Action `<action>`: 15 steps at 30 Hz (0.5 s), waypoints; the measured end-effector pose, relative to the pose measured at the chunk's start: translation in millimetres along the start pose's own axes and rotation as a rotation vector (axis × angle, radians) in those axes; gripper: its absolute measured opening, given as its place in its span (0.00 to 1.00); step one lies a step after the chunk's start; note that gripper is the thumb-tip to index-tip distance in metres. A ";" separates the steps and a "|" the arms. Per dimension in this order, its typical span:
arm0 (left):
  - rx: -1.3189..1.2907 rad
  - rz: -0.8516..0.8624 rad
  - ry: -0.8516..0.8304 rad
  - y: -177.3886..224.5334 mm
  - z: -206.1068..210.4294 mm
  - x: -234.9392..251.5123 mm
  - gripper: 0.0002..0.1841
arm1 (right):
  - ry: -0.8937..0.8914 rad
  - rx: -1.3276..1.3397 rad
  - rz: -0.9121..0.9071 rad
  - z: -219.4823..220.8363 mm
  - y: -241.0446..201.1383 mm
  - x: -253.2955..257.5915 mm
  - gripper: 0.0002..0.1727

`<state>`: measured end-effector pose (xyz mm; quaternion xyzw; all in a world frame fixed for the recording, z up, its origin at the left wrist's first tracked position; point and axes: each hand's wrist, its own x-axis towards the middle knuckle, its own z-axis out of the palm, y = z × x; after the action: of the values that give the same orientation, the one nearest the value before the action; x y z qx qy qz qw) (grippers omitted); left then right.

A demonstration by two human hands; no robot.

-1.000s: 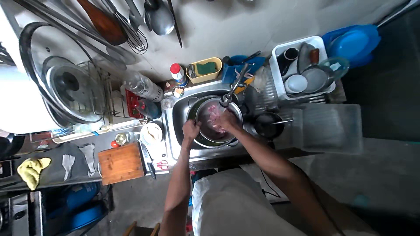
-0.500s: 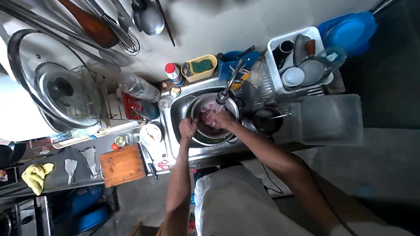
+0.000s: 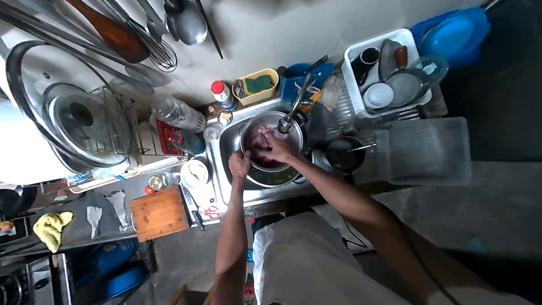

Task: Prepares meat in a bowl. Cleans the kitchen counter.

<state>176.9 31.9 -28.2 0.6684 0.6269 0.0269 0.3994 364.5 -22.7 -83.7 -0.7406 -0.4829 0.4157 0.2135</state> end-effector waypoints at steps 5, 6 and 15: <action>0.006 0.004 -0.032 2.8 7.3 1.8 0.19 | -0.113 -0.301 -0.213 10.4 -0.7 6.8 0.57; 0.017 0.008 -0.030 0.5 9.8 3.0 0.18 | -0.095 -0.312 -0.170 12.7 2.7 9.5 0.54; -0.019 0.019 0.017 -0.2 13.9 -0.8 0.18 | 0.103 -0.275 0.217 9.1 12.3 0.7 0.26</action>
<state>184.0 24.3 -37.3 0.6703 0.6236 0.0422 0.4000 363.7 -28.2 -98.0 -0.8309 -0.4409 0.3277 0.0885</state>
